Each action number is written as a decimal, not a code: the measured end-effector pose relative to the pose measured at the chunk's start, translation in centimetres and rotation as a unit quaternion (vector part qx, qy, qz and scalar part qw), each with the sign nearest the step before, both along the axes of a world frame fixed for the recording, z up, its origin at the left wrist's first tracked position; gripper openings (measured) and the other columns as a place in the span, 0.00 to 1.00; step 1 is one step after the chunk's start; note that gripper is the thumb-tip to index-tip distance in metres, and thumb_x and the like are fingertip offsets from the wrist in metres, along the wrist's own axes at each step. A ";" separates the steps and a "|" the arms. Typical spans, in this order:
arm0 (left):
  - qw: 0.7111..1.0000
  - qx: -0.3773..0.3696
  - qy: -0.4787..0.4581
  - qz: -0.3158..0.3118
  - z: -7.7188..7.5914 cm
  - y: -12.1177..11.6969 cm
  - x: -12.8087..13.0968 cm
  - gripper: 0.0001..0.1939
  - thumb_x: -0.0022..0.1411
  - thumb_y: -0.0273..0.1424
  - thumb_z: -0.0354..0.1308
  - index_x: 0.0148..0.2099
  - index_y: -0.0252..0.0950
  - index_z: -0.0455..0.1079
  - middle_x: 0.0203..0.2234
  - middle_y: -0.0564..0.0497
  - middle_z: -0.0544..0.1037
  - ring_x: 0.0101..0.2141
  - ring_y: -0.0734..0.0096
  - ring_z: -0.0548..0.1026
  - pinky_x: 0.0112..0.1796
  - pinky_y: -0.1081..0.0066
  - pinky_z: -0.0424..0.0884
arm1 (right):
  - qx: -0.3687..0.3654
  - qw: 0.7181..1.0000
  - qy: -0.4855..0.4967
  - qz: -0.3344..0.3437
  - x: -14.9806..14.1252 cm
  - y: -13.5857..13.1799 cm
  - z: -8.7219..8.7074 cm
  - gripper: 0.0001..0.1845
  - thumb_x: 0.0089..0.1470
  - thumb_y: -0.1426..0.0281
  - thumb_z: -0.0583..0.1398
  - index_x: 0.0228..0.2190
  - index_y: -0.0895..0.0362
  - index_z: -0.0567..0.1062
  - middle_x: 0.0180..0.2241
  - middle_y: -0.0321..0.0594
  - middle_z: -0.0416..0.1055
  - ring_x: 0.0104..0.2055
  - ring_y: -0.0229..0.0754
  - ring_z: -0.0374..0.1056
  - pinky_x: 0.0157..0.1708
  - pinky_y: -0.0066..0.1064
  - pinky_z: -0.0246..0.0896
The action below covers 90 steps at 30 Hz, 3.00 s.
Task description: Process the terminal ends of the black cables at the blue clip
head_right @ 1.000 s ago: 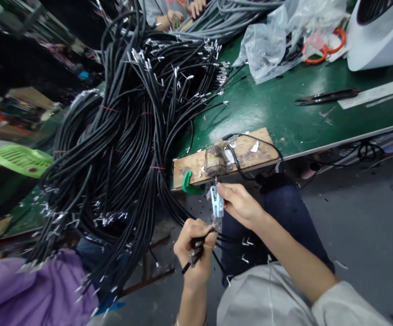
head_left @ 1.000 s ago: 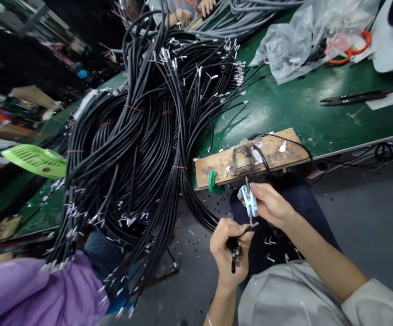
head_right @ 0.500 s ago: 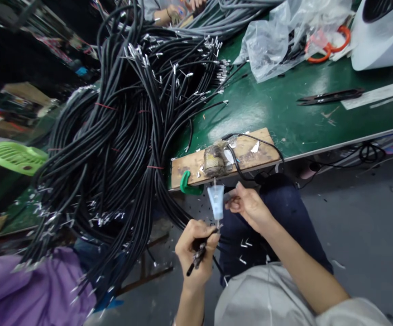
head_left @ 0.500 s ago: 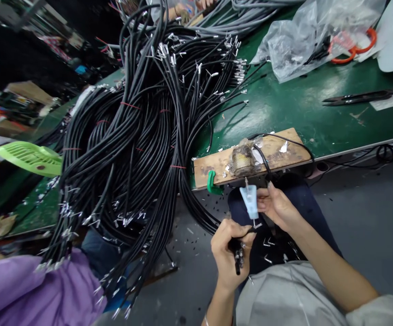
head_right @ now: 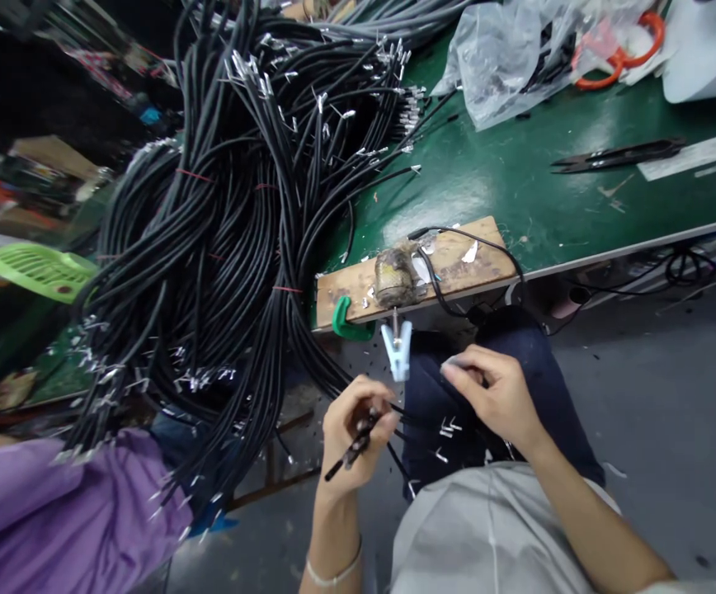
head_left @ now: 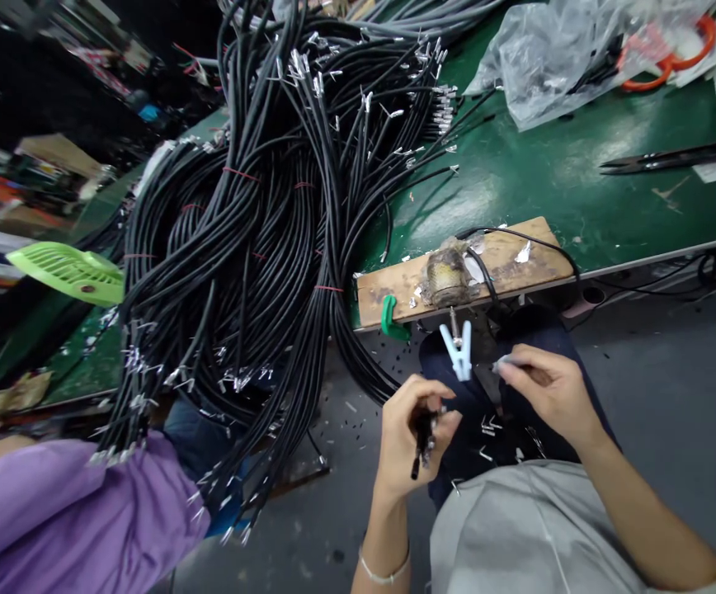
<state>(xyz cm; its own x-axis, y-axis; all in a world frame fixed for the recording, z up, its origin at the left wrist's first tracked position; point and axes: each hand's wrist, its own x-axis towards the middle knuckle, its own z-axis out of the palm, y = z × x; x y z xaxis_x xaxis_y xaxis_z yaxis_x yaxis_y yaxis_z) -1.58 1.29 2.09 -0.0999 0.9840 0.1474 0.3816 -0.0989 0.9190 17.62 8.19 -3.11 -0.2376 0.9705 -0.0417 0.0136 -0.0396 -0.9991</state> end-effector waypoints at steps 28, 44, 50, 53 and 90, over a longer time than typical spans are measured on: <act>0.984 0.032 0.148 0.093 0.0 -0.3 3.4 0.06 0.63 0.25 0.53 0.33 0.35 0.68 0.23 0.54 0.70 0.24 0.75 0.69 0.25 0.77 0.62 | -0.208 0.918 0.337 0.021 -5.9 -3.3 1.3 0.11 0.52 0.62 0.63 0.27 0.57 0.74 0.26 0.36 0.68 0.28 0.37 0.64 0.32 0.30 0.61; 0.987 -0.016 0.155 0.026 -0.3 -0.5 3.4 0.07 0.62 0.24 0.53 0.30 0.35 0.68 0.22 0.54 0.68 0.23 0.75 0.67 0.26 0.75 0.59 | -0.071 0.977 0.186 0.075 -3.2 -0.5 1.9 0.12 0.50 0.64 0.65 0.34 0.58 0.75 0.27 0.37 0.68 0.28 0.36 0.64 0.29 0.28 0.61; 0.988 -0.018 0.143 0.056 -0.3 -0.5 3.3 0.11 0.64 0.26 0.51 0.27 0.36 0.65 0.20 0.54 0.67 0.22 0.74 0.67 0.26 0.74 0.58 | -0.136 0.954 0.251 0.097 -3.4 -1.2 1.3 0.10 0.48 0.65 0.66 0.26 0.58 0.74 0.26 0.37 0.68 0.27 0.36 0.64 0.28 0.28 0.62; 0.988 -0.015 0.131 0.082 -0.6 -0.6 3.6 0.11 0.63 0.27 0.52 0.27 0.36 0.62 0.20 0.55 0.67 0.21 0.75 0.65 0.25 0.74 0.58 | -0.183 0.948 0.261 0.004 -5.0 -2.3 1.2 0.14 0.45 0.62 0.68 0.23 0.58 0.71 0.22 0.35 0.67 0.23 0.35 0.62 0.25 0.28 0.60; 0.997 0.024 -0.055 0.058 0.2 1.6 2.4 0.04 0.57 0.25 0.61 0.30 0.35 0.69 0.23 0.55 0.69 0.24 0.77 0.66 0.26 0.77 0.60 | -0.284 0.830 0.454 0.154 -7.3 3.2 2.2 0.21 0.44 0.55 0.68 0.23 0.62 0.78 0.22 0.39 0.71 0.24 0.34 0.64 0.21 0.23 0.57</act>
